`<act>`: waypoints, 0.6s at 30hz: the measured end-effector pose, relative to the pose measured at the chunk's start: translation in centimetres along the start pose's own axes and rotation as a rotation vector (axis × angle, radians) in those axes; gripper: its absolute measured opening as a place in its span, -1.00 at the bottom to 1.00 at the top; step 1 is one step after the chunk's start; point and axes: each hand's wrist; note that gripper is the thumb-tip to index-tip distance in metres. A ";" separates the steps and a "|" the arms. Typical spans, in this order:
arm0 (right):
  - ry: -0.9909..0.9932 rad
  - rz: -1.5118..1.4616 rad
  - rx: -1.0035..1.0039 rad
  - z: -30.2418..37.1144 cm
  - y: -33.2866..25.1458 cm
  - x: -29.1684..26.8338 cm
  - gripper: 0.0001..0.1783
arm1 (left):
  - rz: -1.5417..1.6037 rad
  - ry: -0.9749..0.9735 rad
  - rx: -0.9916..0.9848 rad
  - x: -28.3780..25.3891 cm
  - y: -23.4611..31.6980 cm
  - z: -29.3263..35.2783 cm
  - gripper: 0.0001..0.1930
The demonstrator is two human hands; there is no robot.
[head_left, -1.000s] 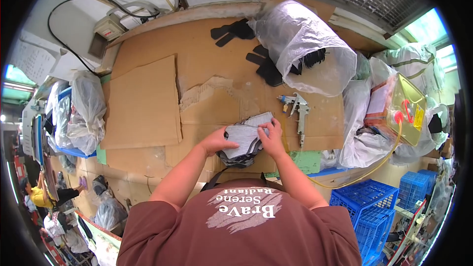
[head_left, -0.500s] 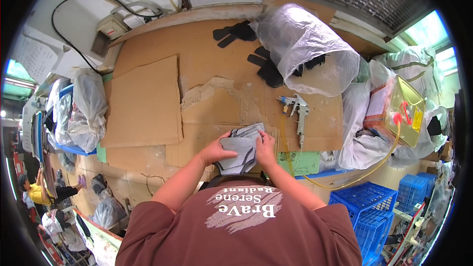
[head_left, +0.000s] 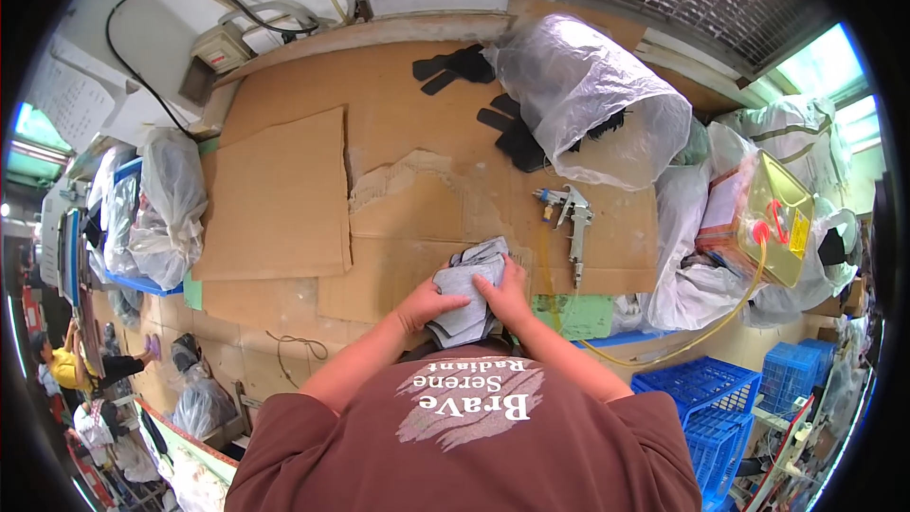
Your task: The recorder uses an air-powered glue gun to apply adhesive to several grey shoe components, stacking them neatly after application.
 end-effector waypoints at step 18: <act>-0.051 0.163 -0.327 3.5 2.2 0.2 -0.07 | -1.235 0.190 0.372 1.6 1.2 3.6 -0.03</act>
Point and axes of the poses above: each hand's wrist, its own z-axis away from the middle knuckle, its own x-axis out of the palm, y = z × x, and after that the axes turned 10 degrees about -y, right-handed
